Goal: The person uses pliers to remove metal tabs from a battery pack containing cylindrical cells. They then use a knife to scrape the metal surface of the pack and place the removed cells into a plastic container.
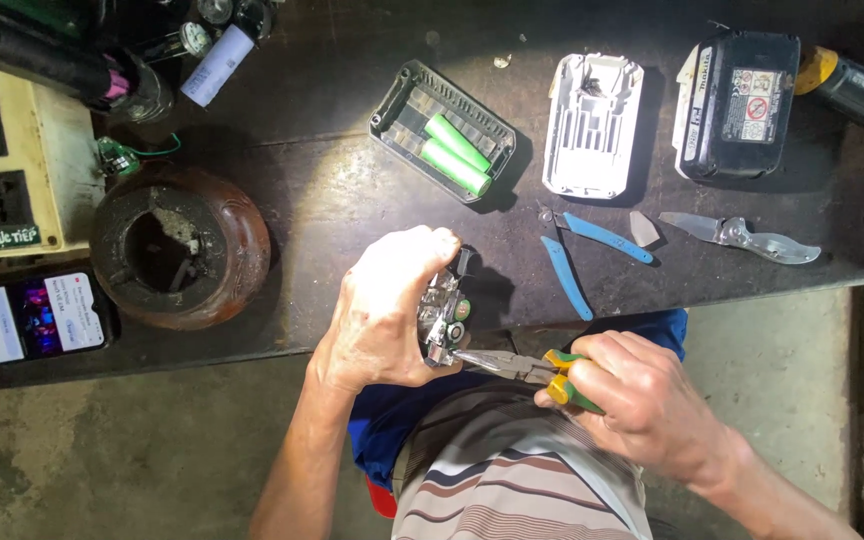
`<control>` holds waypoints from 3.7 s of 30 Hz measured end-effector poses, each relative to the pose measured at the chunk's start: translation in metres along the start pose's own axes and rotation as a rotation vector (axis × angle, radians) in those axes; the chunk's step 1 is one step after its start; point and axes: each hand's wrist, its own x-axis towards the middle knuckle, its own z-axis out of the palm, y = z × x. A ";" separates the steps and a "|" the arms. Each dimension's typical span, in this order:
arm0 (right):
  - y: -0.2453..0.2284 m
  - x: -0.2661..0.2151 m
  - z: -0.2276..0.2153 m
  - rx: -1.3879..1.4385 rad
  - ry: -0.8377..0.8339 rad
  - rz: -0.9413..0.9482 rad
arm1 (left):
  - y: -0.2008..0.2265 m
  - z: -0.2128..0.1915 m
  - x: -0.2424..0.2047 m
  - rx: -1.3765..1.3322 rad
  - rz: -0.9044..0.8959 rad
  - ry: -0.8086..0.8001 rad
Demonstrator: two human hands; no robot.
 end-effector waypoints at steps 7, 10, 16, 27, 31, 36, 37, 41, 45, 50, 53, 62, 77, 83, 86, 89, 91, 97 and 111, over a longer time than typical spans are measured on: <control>0.003 0.001 -0.010 0.108 -0.029 -0.006 | 0.004 -0.002 0.005 0.014 0.029 -0.001; -0.002 0.006 -0.020 0.182 -0.044 0.007 | 0.008 -0.004 0.010 0.035 0.038 0.028; -0.001 0.013 -0.030 0.064 -0.067 -0.004 | 0.001 0.001 -0.001 0.036 0.019 0.022; -0.004 0.005 -0.033 0.101 -0.151 0.231 | 0.010 0.006 -0.009 0.173 -0.090 0.092; -0.014 -0.013 -0.009 0.289 -0.254 0.677 | 0.019 0.008 -0.004 0.212 -0.115 0.167; -0.042 -0.012 0.011 0.493 -0.252 1.107 | 0.029 0.013 -0.002 0.253 -0.202 0.197; -0.043 -0.014 0.017 0.496 -0.246 1.111 | 0.029 0.013 -0.004 0.251 -0.196 0.192; -0.041 -0.024 0.032 0.555 -0.156 1.045 | 0.030 0.015 -0.008 0.199 -0.232 0.183; -0.038 -0.024 0.036 0.599 -0.114 0.921 | 0.025 0.017 -0.018 0.116 -0.297 0.155; -0.035 -0.023 0.046 0.488 -0.047 0.769 | 0.023 0.018 -0.016 0.130 -0.257 0.191; -0.032 -0.025 0.050 0.454 -0.022 0.687 | 0.024 0.020 -0.012 0.120 -0.263 0.224; -0.029 -0.027 0.056 0.417 0.107 0.577 | 0.032 0.022 -0.004 0.143 -0.280 0.292; -0.029 -0.025 0.044 0.499 0.052 0.560 | 0.029 0.024 -0.007 0.159 -0.269 0.291; -0.034 -0.028 0.050 0.465 0.077 0.557 | 0.026 0.033 -0.017 0.353 -0.213 0.354; -0.037 -0.031 0.056 0.408 0.136 0.506 | 0.024 0.043 -0.023 0.478 -0.151 0.457; -0.041 -0.034 0.061 0.366 0.170 0.498 | 0.023 0.052 -0.031 0.593 -0.125 0.509; -0.042 -0.036 0.068 0.357 0.172 0.519 | 0.023 0.054 -0.035 0.673 -0.124 0.511; -0.040 -0.046 0.090 0.405 0.210 0.524 | 0.036 0.049 -0.035 0.684 -0.184 0.466; -0.032 -0.052 0.096 0.289 0.348 0.334 | 0.069 0.047 -0.031 0.663 -0.307 0.435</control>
